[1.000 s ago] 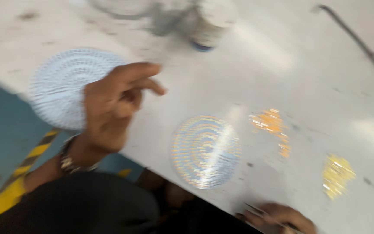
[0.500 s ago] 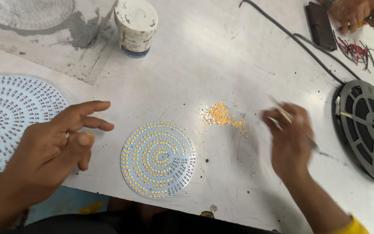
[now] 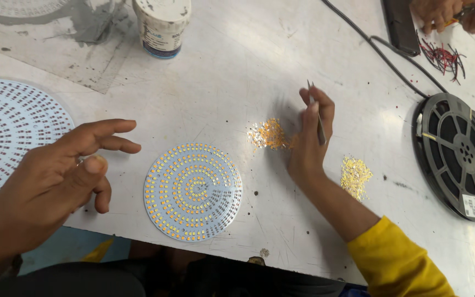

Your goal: The person uses tweezers to pick up small yellow LED components from a pile on the table and places them one by one into designated slots on a circular LED board. The person rotates the board as needed to access different sections while continuing to place components.

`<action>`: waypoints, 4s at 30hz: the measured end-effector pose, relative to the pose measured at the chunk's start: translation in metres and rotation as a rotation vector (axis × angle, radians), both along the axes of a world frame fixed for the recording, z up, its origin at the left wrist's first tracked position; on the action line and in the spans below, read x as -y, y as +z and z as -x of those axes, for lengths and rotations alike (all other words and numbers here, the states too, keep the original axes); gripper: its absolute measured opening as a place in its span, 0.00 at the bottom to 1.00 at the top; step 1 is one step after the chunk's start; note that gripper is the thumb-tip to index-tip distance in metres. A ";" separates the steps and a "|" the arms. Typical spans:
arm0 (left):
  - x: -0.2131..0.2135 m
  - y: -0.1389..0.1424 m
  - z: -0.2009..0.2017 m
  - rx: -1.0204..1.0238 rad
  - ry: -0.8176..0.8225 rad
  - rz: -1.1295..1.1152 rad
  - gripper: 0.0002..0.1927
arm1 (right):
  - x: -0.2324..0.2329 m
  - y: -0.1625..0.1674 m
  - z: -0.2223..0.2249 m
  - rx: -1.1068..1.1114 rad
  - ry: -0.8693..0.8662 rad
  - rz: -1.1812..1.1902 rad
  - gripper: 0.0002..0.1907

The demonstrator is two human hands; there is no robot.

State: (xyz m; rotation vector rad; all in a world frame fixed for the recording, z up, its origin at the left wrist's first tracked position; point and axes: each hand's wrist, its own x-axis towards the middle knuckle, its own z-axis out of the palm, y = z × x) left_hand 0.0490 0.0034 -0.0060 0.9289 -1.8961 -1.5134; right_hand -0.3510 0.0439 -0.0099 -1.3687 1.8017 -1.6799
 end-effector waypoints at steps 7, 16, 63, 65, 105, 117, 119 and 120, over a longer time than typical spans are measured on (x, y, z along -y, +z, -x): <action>-0.002 0.008 -0.001 0.244 0.111 -0.210 0.34 | 0.037 0.015 0.073 0.325 0.398 -0.151 0.25; -0.003 0.028 0.005 0.113 -0.021 -0.046 0.32 | 0.053 -0.007 0.043 0.326 0.890 -0.269 0.28; 0.002 0.032 0.025 0.057 -0.089 -0.131 0.34 | 0.008 0.001 0.069 0.433 0.442 -0.152 0.15; 0.009 0.034 0.029 0.088 -0.039 -0.055 0.31 | -0.005 -0.004 0.054 0.370 0.428 -0.167 0.16; 0.006 0.013 0.072 0.088 -0.010 0.494 0.21 | -0.170 0.005 0.154 0.472 -0.068 0.066 0.12; 0.001 0.015 0.108 0.125 -0.123 0.388 0.23 | -0.208 0.022 0.022 0.415 0.185 0.061 0.19; 0.000 0.013 0.105 0.088 -0.120 0.403 0.22 | -0.222 0.026 0.021 0.502 0.162 0.145 0.20; 0.000 0.012 0.104 0.057 -0.124 0.407 0.22 | -0.228 0.025 0.019 0.567 0.157 0.172 0.21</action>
